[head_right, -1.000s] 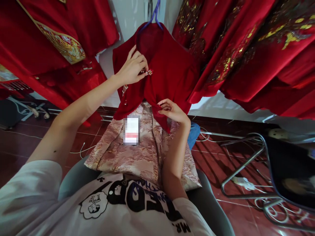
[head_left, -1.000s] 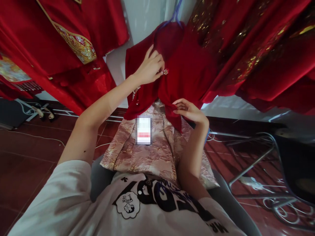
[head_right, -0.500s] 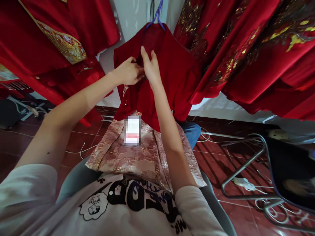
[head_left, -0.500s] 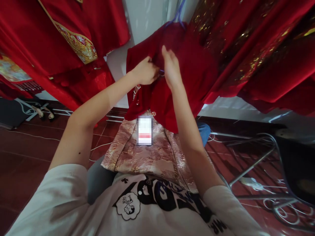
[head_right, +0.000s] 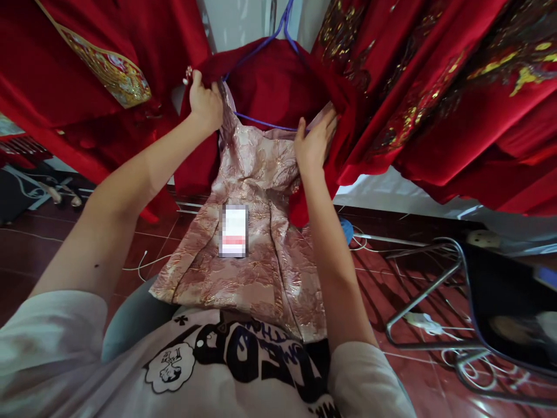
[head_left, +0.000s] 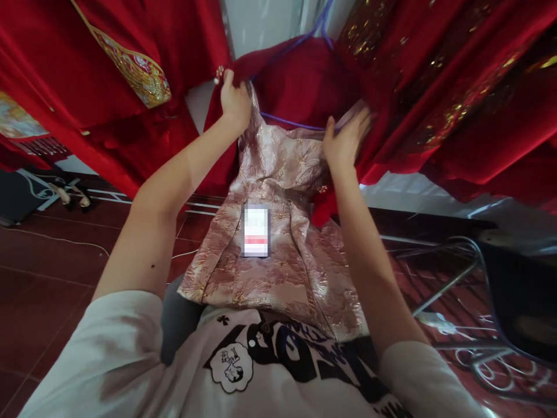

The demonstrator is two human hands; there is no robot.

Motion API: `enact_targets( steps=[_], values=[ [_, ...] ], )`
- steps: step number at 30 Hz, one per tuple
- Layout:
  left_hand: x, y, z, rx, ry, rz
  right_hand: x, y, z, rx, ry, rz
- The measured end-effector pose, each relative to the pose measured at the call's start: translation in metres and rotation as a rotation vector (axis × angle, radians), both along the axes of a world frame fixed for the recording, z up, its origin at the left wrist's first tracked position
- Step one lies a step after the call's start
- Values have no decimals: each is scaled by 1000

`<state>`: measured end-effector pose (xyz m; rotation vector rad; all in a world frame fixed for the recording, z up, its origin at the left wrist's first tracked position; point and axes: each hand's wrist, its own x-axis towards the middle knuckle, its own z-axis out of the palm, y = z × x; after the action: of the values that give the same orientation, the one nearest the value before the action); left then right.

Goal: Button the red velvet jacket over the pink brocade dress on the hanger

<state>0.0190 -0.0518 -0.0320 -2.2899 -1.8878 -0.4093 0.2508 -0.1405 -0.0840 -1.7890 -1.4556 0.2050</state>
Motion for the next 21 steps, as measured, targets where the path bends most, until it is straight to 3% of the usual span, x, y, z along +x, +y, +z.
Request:
enact_targets(
  steps=[1,3,9,13,19,21],
  values=[
    [0,-1,3,39,92,105,6,-1,5,-8,-21,-19],
    [-1,0,7,50,241,181,16,-1,13,-16,-88,-63],
    [-16,14,17,63,114,82,35,0,39,-28,-272,-86],
    [-25,6,22,86,-23,31,40,-10,63,-79,-393,-102],
    [-35,-24,31,94,-90,-29,36,-26,113,-440,-578,-1],
    [-41,-23,35,-9,-134,-23,40,-22,124,-569,-612,37]
  ],
)
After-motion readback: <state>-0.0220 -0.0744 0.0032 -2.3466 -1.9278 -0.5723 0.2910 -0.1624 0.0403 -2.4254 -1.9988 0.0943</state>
